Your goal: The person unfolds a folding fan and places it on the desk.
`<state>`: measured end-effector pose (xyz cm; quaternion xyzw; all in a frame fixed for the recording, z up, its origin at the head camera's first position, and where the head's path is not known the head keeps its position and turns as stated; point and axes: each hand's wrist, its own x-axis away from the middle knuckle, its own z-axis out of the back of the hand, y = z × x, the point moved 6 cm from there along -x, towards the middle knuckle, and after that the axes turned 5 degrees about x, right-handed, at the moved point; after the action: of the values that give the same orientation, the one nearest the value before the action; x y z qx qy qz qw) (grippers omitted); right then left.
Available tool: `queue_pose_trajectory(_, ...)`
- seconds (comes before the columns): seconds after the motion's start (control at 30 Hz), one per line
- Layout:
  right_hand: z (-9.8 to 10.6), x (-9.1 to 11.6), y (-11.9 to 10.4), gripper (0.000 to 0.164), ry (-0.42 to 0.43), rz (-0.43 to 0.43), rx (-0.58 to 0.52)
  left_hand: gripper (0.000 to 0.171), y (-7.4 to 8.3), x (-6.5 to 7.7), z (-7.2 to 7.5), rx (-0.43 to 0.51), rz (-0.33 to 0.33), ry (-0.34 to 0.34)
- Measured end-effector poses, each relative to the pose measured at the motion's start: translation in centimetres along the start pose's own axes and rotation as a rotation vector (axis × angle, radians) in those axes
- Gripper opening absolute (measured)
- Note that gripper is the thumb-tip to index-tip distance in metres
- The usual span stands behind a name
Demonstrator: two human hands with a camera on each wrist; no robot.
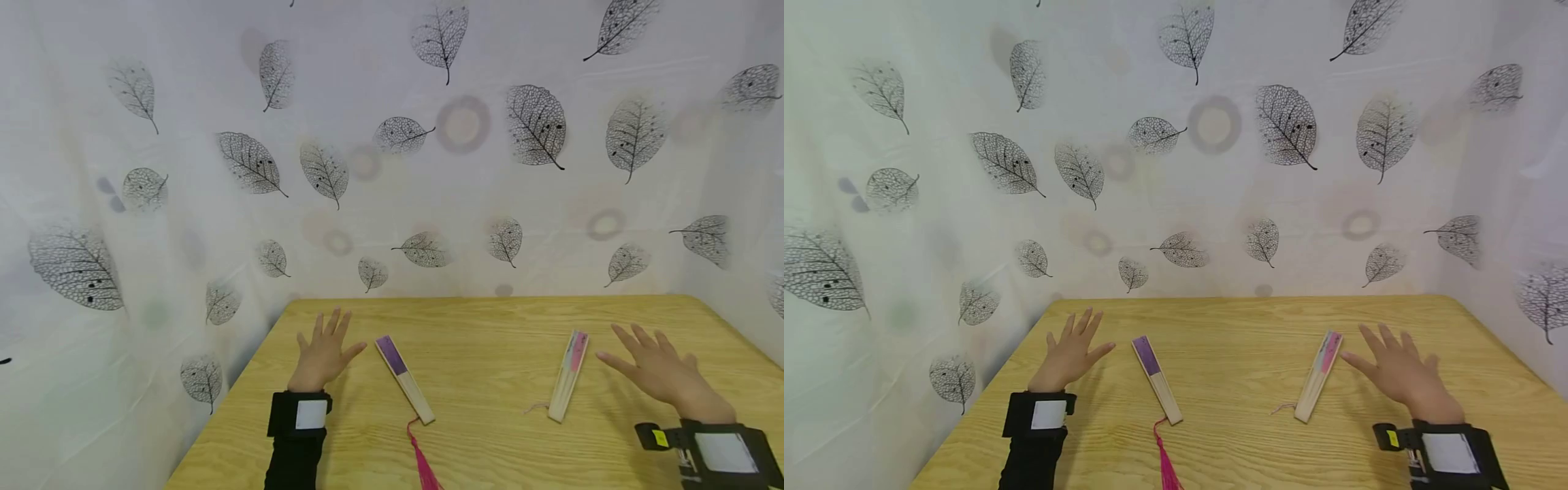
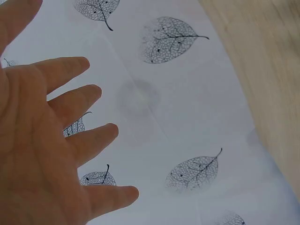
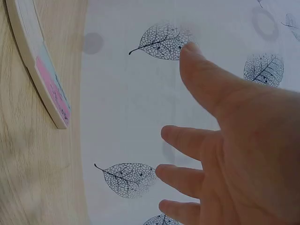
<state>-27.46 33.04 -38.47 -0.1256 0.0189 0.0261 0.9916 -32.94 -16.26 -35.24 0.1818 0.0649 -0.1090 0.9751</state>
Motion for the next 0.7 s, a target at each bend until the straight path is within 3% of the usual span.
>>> queue_pose_trajectory(0.17, 1.0, -0.2, -2.2, 0.074, 0.151, -0.023, 0.086, 0.064, 0.6, 0.0, 0.4, -0.031, -0.065, 0.086)
queue_pose_trajectory(0.3, 0.9, -0.3, -3.8, 0.051, 0.224, -0.104, 0.013, 0.052, 1.8, 0.0, 0.9, -0.049, -0.147, 0.172)
queue_pose_trajectory(0.37, 0.2, -0.5, -4.3, 0.043, 0.209, -0.155, -0.021, 0.048, 2.3, 0.0, 0.9, -0.045, -0.166, 0.179)
queue_pose_trajectory(0.53, -2.5, -1.0, -4.7, 0.053, 0.09, -0.228, -0.034, 0.046, 2.9, 0.1, 0.7, -0.061, -0.155, 0.149)
queue_pose_trajectory(0.7, -4.6, -1.2, -4.6, 0.052, -0.059, -0.287, -0.037, 0.045, 3.1, 0.1, 0.7, -0.066, -0.139, 0.134)
